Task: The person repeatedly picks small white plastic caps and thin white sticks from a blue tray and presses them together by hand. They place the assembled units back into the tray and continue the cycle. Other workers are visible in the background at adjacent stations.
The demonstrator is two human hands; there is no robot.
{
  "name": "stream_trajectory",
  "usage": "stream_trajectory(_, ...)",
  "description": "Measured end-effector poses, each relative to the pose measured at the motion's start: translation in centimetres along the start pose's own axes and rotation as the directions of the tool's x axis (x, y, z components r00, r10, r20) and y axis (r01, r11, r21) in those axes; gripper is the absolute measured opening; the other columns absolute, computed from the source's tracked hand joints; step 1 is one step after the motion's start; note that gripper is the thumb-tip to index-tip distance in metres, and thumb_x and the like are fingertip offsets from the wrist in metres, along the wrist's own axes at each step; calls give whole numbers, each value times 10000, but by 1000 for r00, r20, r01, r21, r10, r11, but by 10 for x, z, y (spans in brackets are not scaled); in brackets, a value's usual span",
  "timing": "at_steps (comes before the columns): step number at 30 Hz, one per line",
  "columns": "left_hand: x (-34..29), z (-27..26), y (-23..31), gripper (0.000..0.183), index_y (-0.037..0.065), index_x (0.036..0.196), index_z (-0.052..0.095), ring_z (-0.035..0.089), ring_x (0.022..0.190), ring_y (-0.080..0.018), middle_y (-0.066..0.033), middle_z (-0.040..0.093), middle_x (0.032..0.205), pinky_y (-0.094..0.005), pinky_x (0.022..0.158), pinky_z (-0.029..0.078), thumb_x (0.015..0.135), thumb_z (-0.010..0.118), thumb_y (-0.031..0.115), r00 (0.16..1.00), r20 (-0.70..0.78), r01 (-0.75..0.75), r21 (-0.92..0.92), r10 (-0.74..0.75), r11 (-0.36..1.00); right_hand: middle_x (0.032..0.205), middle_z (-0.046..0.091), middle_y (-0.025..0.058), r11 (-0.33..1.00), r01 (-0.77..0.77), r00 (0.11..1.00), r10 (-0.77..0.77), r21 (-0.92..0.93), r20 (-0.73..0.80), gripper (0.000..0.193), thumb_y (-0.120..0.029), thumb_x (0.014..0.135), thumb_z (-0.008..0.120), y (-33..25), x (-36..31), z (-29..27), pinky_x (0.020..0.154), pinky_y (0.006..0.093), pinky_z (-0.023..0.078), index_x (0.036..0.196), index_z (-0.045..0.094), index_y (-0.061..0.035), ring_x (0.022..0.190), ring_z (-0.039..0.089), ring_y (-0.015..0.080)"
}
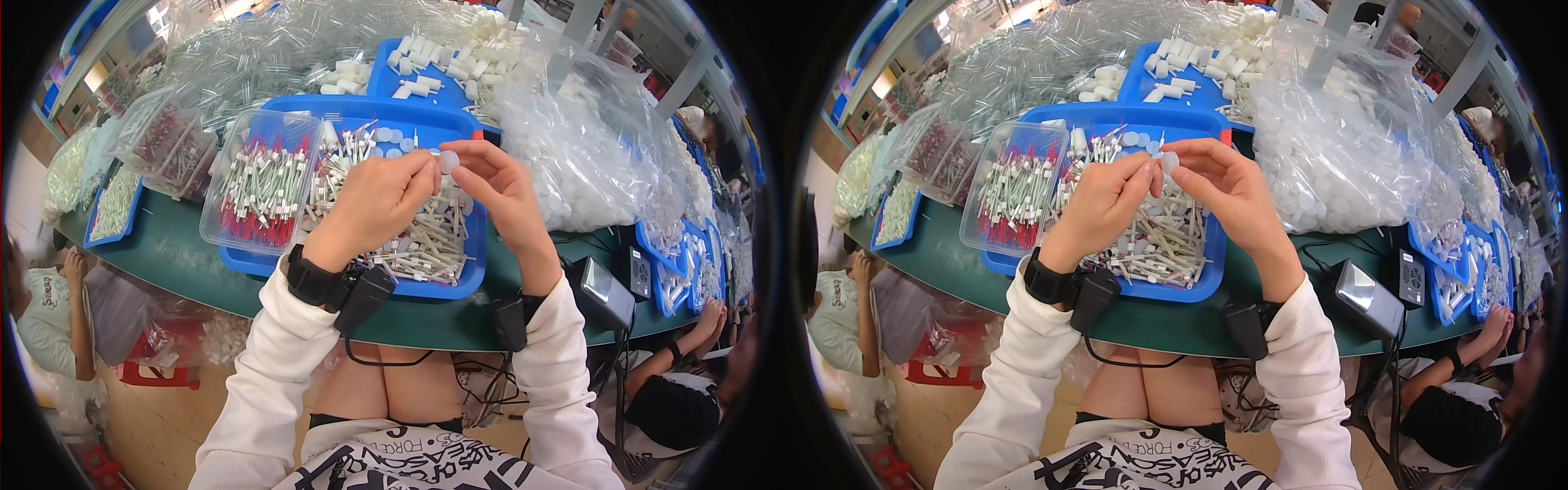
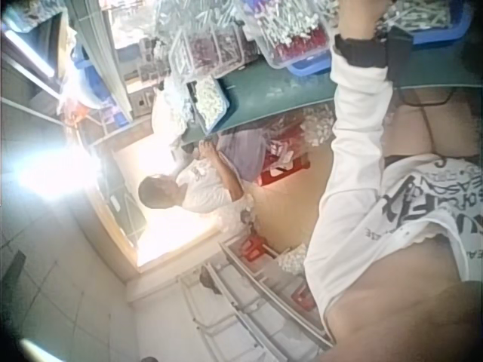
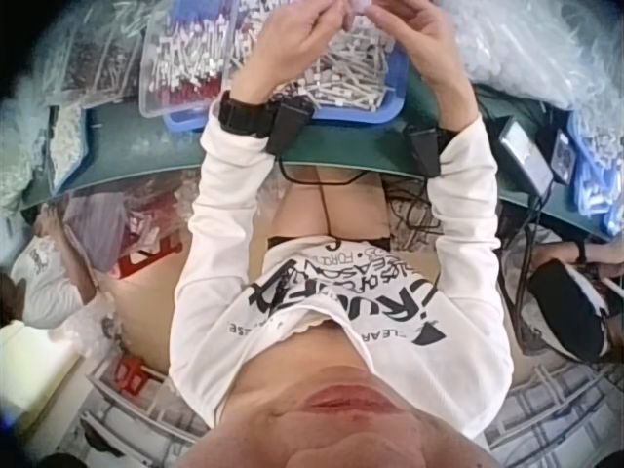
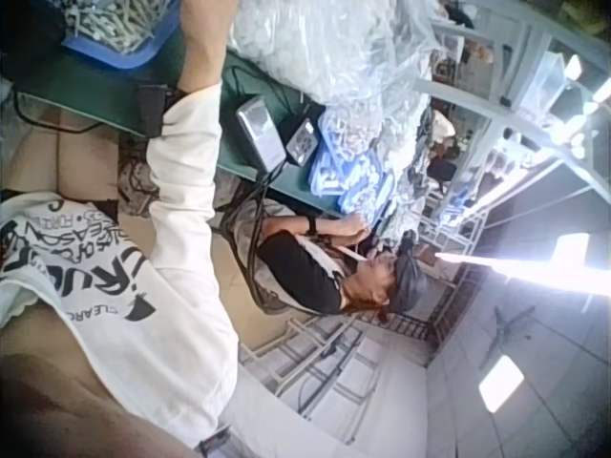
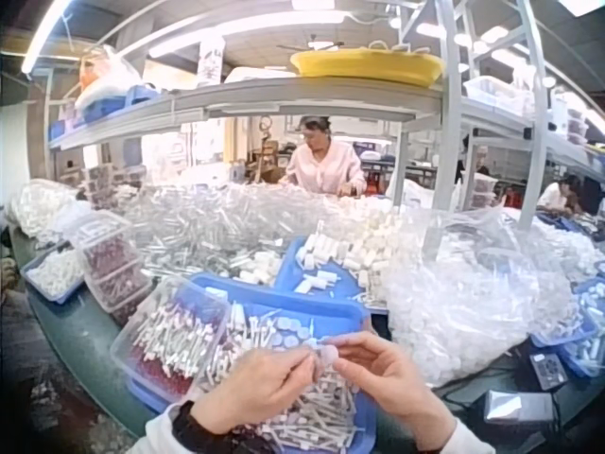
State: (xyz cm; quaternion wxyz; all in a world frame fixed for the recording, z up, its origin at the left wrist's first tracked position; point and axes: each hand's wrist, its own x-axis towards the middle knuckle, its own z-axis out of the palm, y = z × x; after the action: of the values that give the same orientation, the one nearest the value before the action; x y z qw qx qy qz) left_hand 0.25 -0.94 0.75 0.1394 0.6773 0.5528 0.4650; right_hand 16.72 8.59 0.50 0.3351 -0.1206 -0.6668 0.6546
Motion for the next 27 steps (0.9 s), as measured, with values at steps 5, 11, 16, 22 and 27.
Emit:
stream_trajectory(5,1,-3,3,270,37,783,570,541,518,-275,-115,538,594,-361,524,416,945,427,198,997,73,-12,-111,20,994,1084,643,81,999,30,998,-32,31,48,290,-78,895,621,0,-1,0,916,275,441,1171,583,-1,1024,586,128)
stream_trajectory(11,-1,-5,6,311,12,753,549,417,584,-91,-8,491,630,-265,548,366,975,422,191,992,116,69,-184,-48,980,1100,643,96,999,48,997,-49,16,55,297,-81,893,624,-4,-4,0,925,288,445,1174,580,5,1030,596,140)
stream_trajectory(16,-1,-5,3,303,9,747,533,420,585,-91,-9,491,631,-266,551,369,972,425,181,989,148,56,-192,-28,980,1100,644,99,999,50,997,-49,-9,51,302,-84,883,636,-5,-4,0,936,303,437,1166,586,9,1042,592,153)
stream_trajectory(22,-1,-6,4,300,4,751,536,422,589,-101,-15,496,641,-266,558,373,970,421,175,984,163,93,-162,-66,982,1081,648,86,996,64,997,-61,-54,44,284,-77,859,657,-3,-3,1,932,310,429,1128,615,5,1025,589,158)
stream_trajectory(27,-2,-3,2,190,-5,1027,494,575,648,-328,-166,583,719,-400,595,421,904,438,129,994,94,72,-151,-58,986,1024,655,58,981,84,996,-85,-176,1,269,-73,837,675,2,-1,-3,869,290,455,1095,635,-6,948,598,133)
